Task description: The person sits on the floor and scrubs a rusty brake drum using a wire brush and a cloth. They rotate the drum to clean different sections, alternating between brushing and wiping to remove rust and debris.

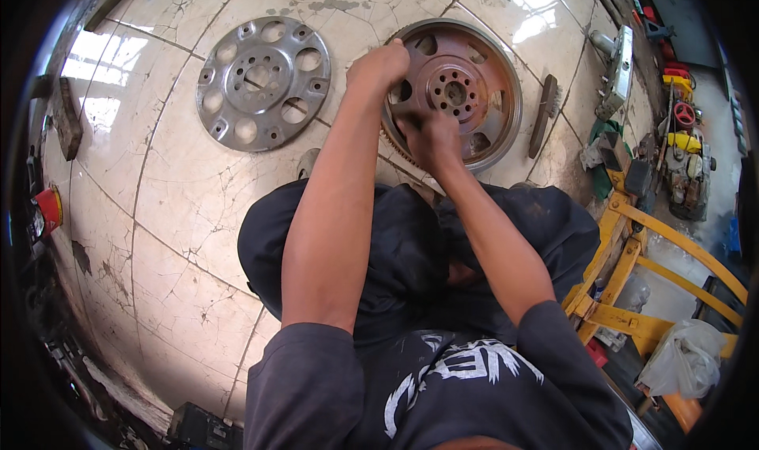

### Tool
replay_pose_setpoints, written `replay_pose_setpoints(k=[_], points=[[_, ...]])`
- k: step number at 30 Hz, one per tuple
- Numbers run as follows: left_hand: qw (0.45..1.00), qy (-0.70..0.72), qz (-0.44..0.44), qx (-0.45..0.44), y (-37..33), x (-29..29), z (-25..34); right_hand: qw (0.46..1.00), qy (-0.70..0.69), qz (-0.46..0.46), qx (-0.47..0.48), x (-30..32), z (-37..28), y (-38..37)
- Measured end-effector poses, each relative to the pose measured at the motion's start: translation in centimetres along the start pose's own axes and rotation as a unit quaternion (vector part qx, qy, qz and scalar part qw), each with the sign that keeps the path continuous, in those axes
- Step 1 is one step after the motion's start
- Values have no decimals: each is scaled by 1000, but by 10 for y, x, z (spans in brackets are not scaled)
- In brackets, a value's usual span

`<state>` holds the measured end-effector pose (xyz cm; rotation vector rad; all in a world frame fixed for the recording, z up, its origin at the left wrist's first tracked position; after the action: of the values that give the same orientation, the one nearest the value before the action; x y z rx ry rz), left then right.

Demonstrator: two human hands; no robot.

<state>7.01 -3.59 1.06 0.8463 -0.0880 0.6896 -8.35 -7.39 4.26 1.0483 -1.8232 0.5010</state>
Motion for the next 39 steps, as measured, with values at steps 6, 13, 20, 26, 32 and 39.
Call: replay_pose_setpoints(k=[6, 13, 20, 26, 32, 39], points=[[1000, -20, -1, -21, 12, -3, 14, 998, -47, 6, -36, 1, 8, -15], [998, -52, -22, -15, -3, 1, -2, 996, -57, -50, -39, 2, 22, 17], [983, -143, -28, -115, 2, -6, 12, 991, -118, 59, -19, -7, 11, -24], [996, -74, -23, -54, 1, 6, -4, 991, -133, -10, -27, -6, 29, 16], [995, -75, -34, -62, -4, 3, -1, 993, -108, 38, -26, -10, 14, -23], [996, -71, -8, -52, -2, 5, -3, 995, -91, 0, 27, -9, 20, -2]])
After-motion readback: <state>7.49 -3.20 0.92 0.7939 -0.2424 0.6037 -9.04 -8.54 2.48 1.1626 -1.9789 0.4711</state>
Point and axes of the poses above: each hand's wrist, its own y-axis away from the middle knuckle, its own x-axis out of the back of the hand, z = x × y, the point moved 7 cm from there along -y, towards the middle knuckle, and after that the axes turned 7 degrees about y, right-handed, at the moved point
